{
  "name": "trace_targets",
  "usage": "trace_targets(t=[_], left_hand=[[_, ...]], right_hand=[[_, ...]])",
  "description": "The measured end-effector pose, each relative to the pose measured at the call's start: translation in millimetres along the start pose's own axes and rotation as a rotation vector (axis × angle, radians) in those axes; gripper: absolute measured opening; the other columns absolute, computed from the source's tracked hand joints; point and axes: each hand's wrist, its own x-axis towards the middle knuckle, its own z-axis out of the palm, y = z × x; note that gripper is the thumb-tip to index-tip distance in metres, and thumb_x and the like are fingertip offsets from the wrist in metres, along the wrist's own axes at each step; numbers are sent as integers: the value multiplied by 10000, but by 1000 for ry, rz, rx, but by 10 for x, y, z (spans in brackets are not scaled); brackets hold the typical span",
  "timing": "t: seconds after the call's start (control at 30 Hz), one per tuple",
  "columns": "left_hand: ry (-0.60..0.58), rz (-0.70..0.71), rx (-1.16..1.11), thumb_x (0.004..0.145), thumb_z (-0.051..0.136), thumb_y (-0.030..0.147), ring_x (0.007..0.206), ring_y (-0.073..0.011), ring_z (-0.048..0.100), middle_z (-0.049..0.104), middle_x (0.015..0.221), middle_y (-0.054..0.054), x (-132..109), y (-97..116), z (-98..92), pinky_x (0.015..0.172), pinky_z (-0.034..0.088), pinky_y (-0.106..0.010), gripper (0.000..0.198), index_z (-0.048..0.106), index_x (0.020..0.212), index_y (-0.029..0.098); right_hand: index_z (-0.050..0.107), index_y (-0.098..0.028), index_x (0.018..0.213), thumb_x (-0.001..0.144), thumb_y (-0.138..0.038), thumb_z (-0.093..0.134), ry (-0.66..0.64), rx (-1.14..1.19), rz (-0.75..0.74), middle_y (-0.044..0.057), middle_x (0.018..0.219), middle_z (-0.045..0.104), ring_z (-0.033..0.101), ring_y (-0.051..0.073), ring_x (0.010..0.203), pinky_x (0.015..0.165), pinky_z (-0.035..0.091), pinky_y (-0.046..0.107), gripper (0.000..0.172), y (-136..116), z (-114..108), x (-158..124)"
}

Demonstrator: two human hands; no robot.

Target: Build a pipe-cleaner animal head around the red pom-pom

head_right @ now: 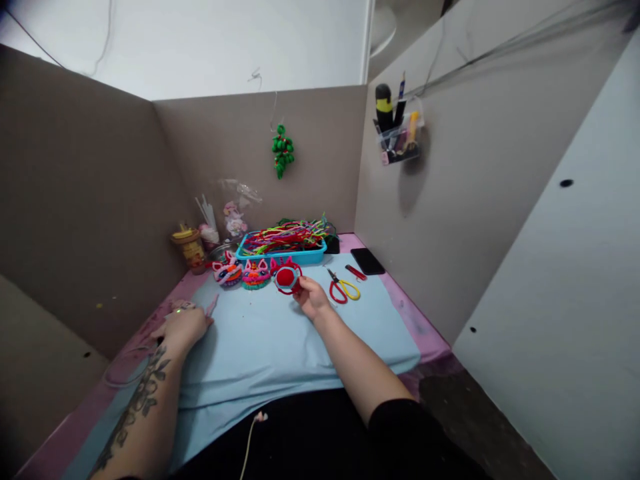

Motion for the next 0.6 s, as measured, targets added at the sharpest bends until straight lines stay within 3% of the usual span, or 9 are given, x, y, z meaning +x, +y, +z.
trace_targets(t=[0.1,0.2,0.3,0.37,0.43,0.5,0.6], left_hand=[[-19,-27,117,744,552,237,909,-439,625,672,838,-279,-99,73,-124,769,441,-508,176,660,660,128],[9,5,174,848,454,355,867,-342,647,704,887,-178,-208,320,-384,713,445,-392,278,669,848,177],[246,155,151,859,475,402,828,-266,647,710,920,-103,-200,685,-662,662,414,-312,267,660,894,212],[306,249,113,836,537,395,820,-262,643,708,878,-93,-21,980,-757,668,406,-310,225,667,853,212],[317,326,-52,808,597,342,903,-274,629,705,892,-105,314,1299,-754,749,406,-324,164,669,806,194],[259,367,-413,767,664,265,1050,-286,576,693,994,-142,729,1609,-667,875,379,-345,135,673,825,143],[197,394,-594,704,726,179,1193,-258,484,599,1241,-169,1223,1926,-424,973,337,-330,366,628,1032,49]], right_hand=[[567,-196,715,708,-138,670,4,9,-8,-47,594,652,596,100,534,488,454,201,118,-6,2,4],[570,-197,720,707,-138,667,20,15,-18,-48,585,648,594,98,522,486,457,200,114,-4,-7,24],[577,-198,731,711,-132,653,37,25,-27,-45,590,653,600,99,527,486,463,196,102,6,-20,53],[581,-202,743,714,-133,649,41,36,-37,-41,612,665,613,102,554,498,471,195,101,12,-29,71],[586,-206,757,715,-142,648,41,45,-47,-36,633,675,623,110,577,504,476,201,99,15,-36,82],[593,-207,770,716,-154,648,34,49,-52,-28,654,683,629,121,595,514,485,215,94,16,-40,86],[600,-206,769,718,-162,643,24,47,-58,-19,671,688,633,130,618,535,496,230,81,15,-43,88]])
